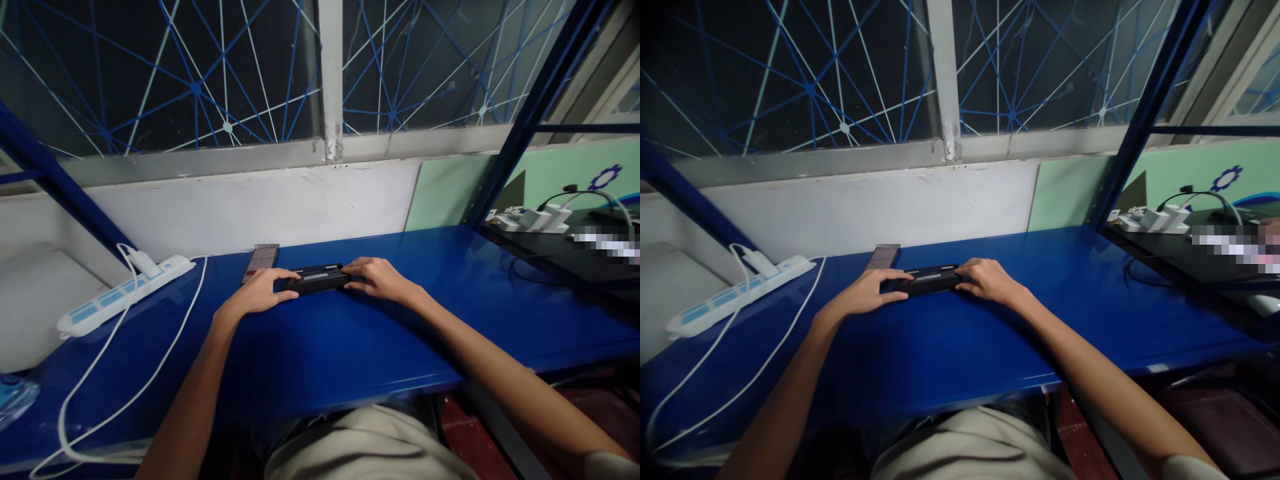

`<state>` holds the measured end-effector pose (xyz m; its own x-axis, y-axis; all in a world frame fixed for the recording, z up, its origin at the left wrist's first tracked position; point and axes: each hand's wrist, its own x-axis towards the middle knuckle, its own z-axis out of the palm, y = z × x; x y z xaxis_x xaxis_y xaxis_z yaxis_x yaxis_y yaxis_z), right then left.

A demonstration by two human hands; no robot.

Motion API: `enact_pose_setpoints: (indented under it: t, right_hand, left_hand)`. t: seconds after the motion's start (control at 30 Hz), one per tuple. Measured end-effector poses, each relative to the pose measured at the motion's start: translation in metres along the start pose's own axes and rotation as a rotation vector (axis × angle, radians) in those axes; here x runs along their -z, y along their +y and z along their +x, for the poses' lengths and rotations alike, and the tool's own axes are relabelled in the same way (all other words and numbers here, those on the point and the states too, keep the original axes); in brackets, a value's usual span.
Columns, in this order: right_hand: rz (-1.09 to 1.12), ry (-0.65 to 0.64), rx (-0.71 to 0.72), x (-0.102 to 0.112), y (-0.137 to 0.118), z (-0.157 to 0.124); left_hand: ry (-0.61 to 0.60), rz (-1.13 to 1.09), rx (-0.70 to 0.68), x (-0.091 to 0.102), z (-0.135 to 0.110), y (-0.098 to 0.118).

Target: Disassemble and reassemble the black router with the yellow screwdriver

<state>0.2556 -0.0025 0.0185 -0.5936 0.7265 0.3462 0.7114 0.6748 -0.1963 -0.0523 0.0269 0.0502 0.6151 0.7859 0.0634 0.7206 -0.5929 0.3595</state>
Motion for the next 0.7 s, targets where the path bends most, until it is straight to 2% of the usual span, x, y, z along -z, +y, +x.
enact_pose_setpoints:
  t: [0.7]
  right_hand:
    - [-0.086, 0.019, 0.033, 0.0011, -0.0082, 0.002]
  left_hand:
    - [0.009, 0.01, 0.01, 0.0011, -0.0002, -0.0049]
